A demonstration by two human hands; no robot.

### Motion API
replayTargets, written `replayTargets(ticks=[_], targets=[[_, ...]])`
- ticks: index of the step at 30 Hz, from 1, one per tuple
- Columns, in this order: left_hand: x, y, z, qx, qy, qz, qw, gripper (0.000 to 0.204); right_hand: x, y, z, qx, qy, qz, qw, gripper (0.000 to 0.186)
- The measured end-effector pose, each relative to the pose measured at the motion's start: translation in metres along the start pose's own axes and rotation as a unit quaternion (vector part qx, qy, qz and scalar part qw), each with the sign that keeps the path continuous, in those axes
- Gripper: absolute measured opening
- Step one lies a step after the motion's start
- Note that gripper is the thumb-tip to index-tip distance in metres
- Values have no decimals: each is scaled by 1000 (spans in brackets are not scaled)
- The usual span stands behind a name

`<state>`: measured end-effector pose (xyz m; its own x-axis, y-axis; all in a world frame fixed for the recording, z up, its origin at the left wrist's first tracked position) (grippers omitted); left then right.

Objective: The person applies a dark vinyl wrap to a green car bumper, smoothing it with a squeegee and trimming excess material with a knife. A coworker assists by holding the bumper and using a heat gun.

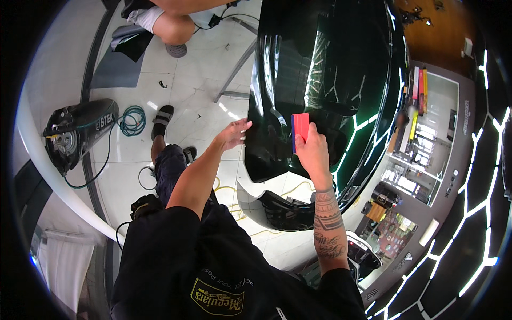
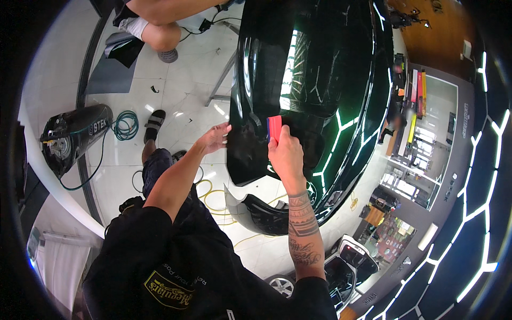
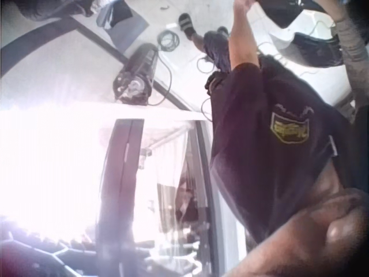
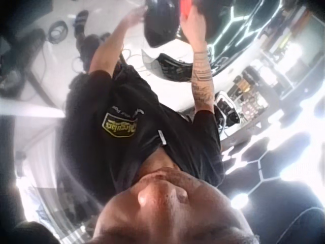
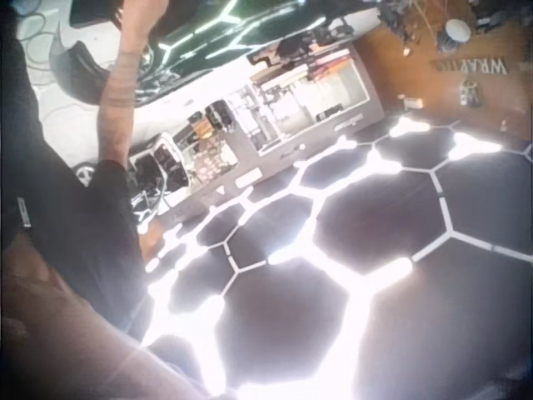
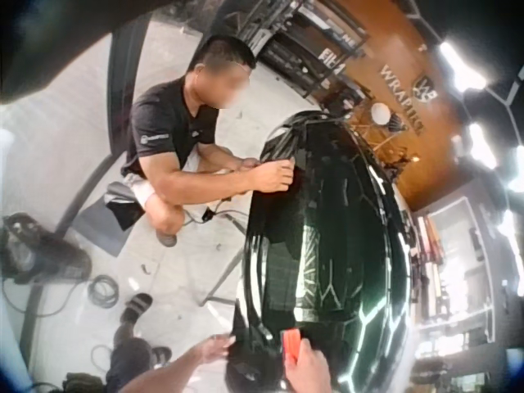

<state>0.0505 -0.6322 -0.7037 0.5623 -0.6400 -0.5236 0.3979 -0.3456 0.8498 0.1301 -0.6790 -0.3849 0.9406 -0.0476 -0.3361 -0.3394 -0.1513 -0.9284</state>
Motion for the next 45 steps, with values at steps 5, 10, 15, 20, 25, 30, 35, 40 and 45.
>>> replayTargets(ticks=[5,10,15,20,25,30,35,40,45], targets=[[24,3,-3,-16,-5,56,998,61,3,4,14,-47,-41,-20,998,27],[-4,60,-14,-27,15,79,996,50,7,-2,21,-80,-68,-39,994,26],[-13,75,-5,-64,4,79,995,33,12,-4,29,-74,-68,-25,995,26],[-20,85,0,-100,-2,33,994,31,24,-2,36,-96,-67,-10,993,23],[-16,94,-7,-101,33,62,992,28,32,5,38,-98,-71,7,993,23],[-18,101,0,-133,29,95,986,25,31,7,45,-129,-79,8,988,23],[-14,102,6,-152,28,114,981,23,32,11,48,-147,-88,19,985,23],[-18,111,8,-183,17,149,972,25,32,13,52,-152,-93,22,984,24],[-30,118,-2,-154,0,106,982,28,34,12,55,-158,-111,21,981,23]])
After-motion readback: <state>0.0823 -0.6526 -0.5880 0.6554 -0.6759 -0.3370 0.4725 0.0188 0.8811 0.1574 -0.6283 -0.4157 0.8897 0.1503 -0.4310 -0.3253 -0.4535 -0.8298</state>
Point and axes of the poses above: each hand's wrist, its own x-axis towards the middle knuckle, its own y-axis out of the palm, z = x × y, the point moved 10 cm from there along x, towards the middle knuckle, and after that the axes turned 9 degrees about -x, right-handed, at the moved point
